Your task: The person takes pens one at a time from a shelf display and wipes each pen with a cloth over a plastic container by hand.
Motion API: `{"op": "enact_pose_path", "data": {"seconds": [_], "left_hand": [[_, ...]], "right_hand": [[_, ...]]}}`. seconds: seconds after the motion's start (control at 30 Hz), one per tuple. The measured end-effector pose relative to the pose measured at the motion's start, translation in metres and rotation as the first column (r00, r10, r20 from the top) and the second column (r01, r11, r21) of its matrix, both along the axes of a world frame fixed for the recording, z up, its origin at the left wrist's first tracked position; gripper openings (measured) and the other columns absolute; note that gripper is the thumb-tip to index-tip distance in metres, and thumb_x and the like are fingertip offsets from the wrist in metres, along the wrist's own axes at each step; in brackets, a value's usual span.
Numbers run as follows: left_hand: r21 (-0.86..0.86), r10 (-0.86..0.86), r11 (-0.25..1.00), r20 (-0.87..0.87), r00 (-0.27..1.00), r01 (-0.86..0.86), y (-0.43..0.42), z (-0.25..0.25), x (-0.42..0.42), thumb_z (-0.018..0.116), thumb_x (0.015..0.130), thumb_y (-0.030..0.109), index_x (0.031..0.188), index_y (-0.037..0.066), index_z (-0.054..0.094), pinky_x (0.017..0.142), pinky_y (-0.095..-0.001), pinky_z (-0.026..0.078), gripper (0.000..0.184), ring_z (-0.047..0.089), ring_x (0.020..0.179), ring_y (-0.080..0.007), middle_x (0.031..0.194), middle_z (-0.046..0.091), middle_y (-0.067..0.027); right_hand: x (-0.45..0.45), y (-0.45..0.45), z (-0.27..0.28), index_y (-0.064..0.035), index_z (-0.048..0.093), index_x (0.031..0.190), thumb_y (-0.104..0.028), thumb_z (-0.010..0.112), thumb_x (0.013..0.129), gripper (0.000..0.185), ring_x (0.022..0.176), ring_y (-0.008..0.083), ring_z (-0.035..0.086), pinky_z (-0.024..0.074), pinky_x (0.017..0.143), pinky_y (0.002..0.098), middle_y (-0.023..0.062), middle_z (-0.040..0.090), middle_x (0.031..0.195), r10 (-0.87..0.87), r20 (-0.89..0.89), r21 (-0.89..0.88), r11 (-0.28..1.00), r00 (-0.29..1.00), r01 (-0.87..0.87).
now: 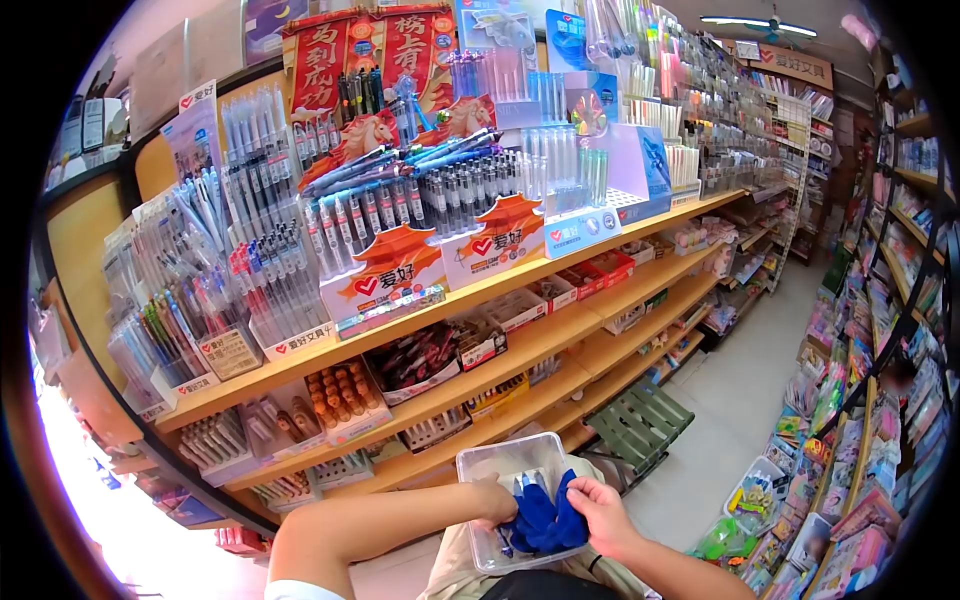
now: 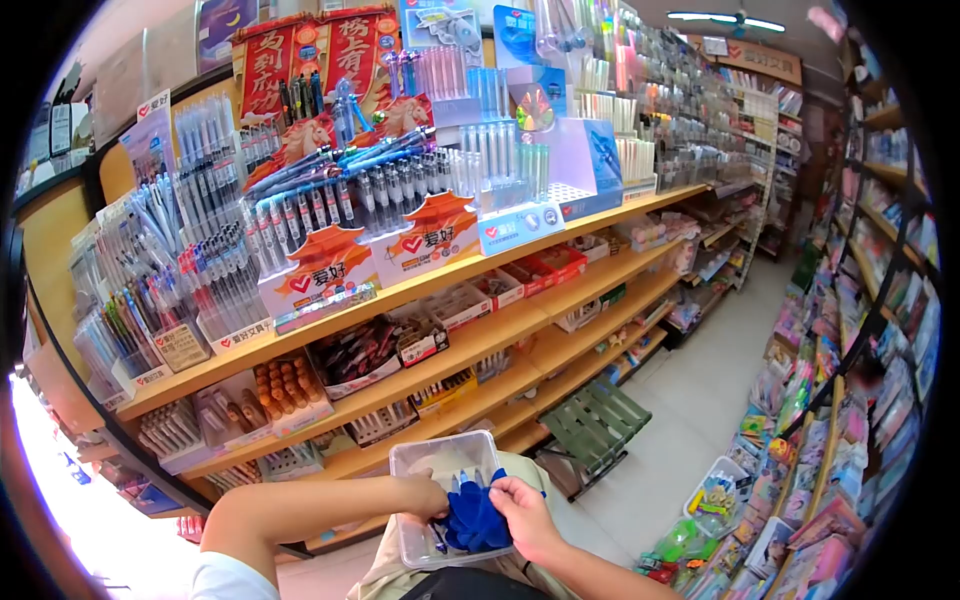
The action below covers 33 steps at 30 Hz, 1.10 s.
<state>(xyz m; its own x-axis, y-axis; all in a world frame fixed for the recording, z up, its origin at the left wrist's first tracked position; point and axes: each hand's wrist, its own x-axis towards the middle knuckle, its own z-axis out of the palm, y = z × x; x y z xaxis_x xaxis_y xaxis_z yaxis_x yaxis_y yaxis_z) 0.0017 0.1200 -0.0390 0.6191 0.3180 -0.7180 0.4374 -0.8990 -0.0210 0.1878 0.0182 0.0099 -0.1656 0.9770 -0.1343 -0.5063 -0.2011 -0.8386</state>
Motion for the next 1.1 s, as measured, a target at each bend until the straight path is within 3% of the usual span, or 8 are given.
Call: {"op": "enact_pose_path", "data": {"seconds": [0.1,0.23,0.33,0.43,0.57,0.73,0.97,1.1], "left_hand": [[0.069,-0.044,0.997,0.207,0.977,0.03,-0.015,0.092,-0.001,0.067,0.069,0.023,0.084,0.017,0.065,0.072,-0.0422,0.041,0.015,0.059,0.085,-0.0256,0.083,0.062,-0.0049],[-0.069,0.168,0.986,0.447,0.878,-0.153,-0.019,0.178,-0.023,0.06,0.078,0.018,0.087,0.005,0.06,0.07,-0.0378,0.043,0.016,0.055,0.082,-0.0297,0.086,0.056,-0.0113],[-0.327,0.356,0.933,0.766,0.536,-0.151,-0.006,0.168,-0.044,0.053,0.086,0.017,0.092,0.002,0.057,0.07,-0.035,0.045,0.017,0.053,0.079,-0.0225,0.085,0.054,-0.0101],[-0.93,0.934,0.358,0.356,0.037,-0.082,-0.012,0.148,-0.035,0.05,0.089,0.02,0.1,0.002,0.055,0.076,-0.0301,0.048,0.022,0.055,0.085,-0.0158,0.09,0.056,-0.0054],[-0.951,0.952,0.224,0.166,-0.259,0.215,-0.016,0.104,-0.011,0.05,0.09,0.021,0.101,0.005,0.053,0.076,-0.029,0.05,0.02,0.055,0.087,-0.0129,0.089,0.054,-0.003],[-0.969,0.932,0.193,0.132,-0.339,0.153,-0.025,0.061,0.005,0.056,0.086,0.018,0.103,0.008,0.052,0.073,-0.0289,0.048,0.021,0.057,0.088,-0.0152,0.089,0.059,-0.0038],[-0.985,0.961,0.163,0.146,-0.235,0.051,-0.042,0.066,0.001,0.056,0.085,0.012,0.108,0.005,0.049,0.07,-0.0277,0.05,0.025,0.059,0.086,-0.0152,0.097,0.059,-0.0063],[-0.98,0.965,0.19,0.177,-0.196,0.051,-0.044,0.052,0.004,0.055,0.084,0.005,0.107,0.002,0.048,0.07,-0.0268,0.052,0.025,0.059,0.084,-0.0144,0.102,0.053,-0.0063]], "right_hand": [[0.003,0.006,-0.001,-0.0004,0.053,0.093,-0.007,0.048,0.088,0.009,0.071,0.0105,0.054,0.0459,0.067,0.0245,0.0026,0.057,0.08,-0.169,-0.066,-0.107,0.981,0.983,0.161],[0.007,0.01,0.004,-0.0026,0.051,0.09,-0.008,0.046,0.089,0.008,0.071,0.0136,0.057,0.049,0.066,0.0274,0.0046,0.057,0.08,-0.262,-0.11,-0.163,0.956,0.959,0.243],[0.005,0.011,0.003,-0.0034,0.051,0.09,-0.01,0.046,0.089,0.008,0.071,0.0135,0.057,0.049,0.066,0.0275,0.0038,0.057,0.08,-0.272,-0.114,-0.152,0.955,0.956,0.254],[0.0,0.009,0.017,-0.0044,0.051,0.092,-0.012,0.046,0.09,0.009,0.071,0.0136,0.057,0.0489,0.067,0.028,0.0026,0.057,0.08,-0.268,-0.084,-0.151,0.955,0.96,0.253],[-0.001,0.009,0.026,-0.0055,0.05,0.094,-0.014,0.044,0.091,0.011,0.077,0.0148,0.057,0.049,0.072,0.0303,0.0026,0.057,0.085,-0.286,-0.077,-0.171,0.948,0.955,0.27],[0.011,0.017,0.022,-0.0048,0.049,0.099,-0.015,0.044,0.092,0.013,0.083,0.0152,0.057,0.0487,0.076,0.0302,0.0044,0.057,0.091,-0.239,-0.176,-0.175,0.962,0.955,0.209],[0.012,0.031,0.023,-0.0041,0.047,0.099,-0.016,0.045,0.091,0.014,0.082,0.0148,0.056,0.0479,0.077,0.0306,0.0048,0.054,0.091,-0.212,-0.176,-0.091,0.976,0.961,0.198],[-0.006,0.04,0.009,-0.0057,0.046,0.096,-0.011,0.049,0.09,0.009,0.076,0.0057,0.051,0.0425,0.069,0.0203,0.0,0.053,0.083,-0.204,-0.033,0.201,0.958,0.978,0.206]]}}
